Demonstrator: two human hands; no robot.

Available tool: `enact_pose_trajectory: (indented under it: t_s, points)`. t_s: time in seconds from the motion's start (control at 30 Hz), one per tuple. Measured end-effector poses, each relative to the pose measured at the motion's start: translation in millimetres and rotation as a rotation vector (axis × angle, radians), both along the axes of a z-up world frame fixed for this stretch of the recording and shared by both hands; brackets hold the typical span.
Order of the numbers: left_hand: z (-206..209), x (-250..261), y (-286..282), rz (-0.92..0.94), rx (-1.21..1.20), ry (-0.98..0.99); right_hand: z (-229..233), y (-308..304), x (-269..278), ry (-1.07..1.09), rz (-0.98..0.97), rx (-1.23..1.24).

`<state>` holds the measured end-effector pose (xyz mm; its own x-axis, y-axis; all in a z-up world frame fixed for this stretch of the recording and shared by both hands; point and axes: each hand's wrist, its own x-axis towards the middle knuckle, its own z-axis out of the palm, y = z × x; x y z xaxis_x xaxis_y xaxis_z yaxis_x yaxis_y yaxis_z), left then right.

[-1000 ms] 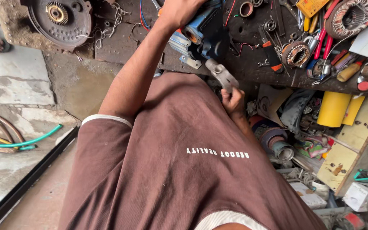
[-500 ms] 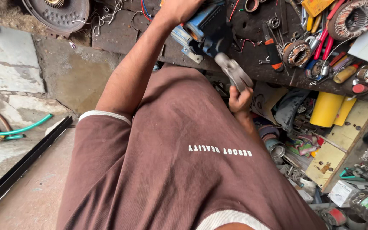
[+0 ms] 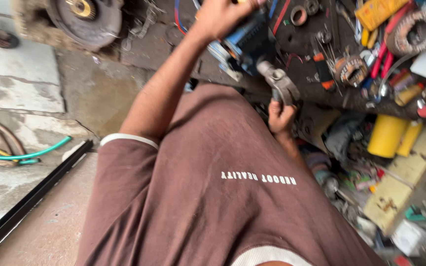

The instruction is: The person is repairing a small electric motor by hand. They manipulate the internal copper windings and commutator, then attach a blue metal housing and a white PVC pipe to the motor assembly.

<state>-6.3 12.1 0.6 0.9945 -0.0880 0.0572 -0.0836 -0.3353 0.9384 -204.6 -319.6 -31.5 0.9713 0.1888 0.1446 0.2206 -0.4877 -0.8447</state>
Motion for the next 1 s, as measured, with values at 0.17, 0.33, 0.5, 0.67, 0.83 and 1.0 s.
enact_pose_trajectory:
  t_s: [0.17,0.33,0.5,0.67,0.83,1.0]
  points:
    - [26.3,3.0,21.5,0.047,-0.183,-0.140,-31.2,0.6,36.3,-0.119,-0.297,-0.490]
    - [41.3,-3.8,1.5,0.075,-0.155,-0.013,-12.1,-36.2,112.2,0.080,-0.200,-0.159]
    - [28.3,-7.9,-4.0,0.066,-0.126,0.003,6.1,-53.7,171.8,-0.182,-0.273,-0.862]
    - [24.1,-5.3,3.0,0.082,-0.218,0.084,2.6,-64.4,222.5,-0.065,-0.172,-0.786]
    - [33.0,-10.8,-0.5,0.095,-0.174,0.115,72.0,-59.3,270.6,-0.054,0.007,-0.489]
    - [38.5,-12.7,3.0,0.109,-0.208,0.088,135.7,-64.2,280.6,-0.235,-0.032,-0.076]
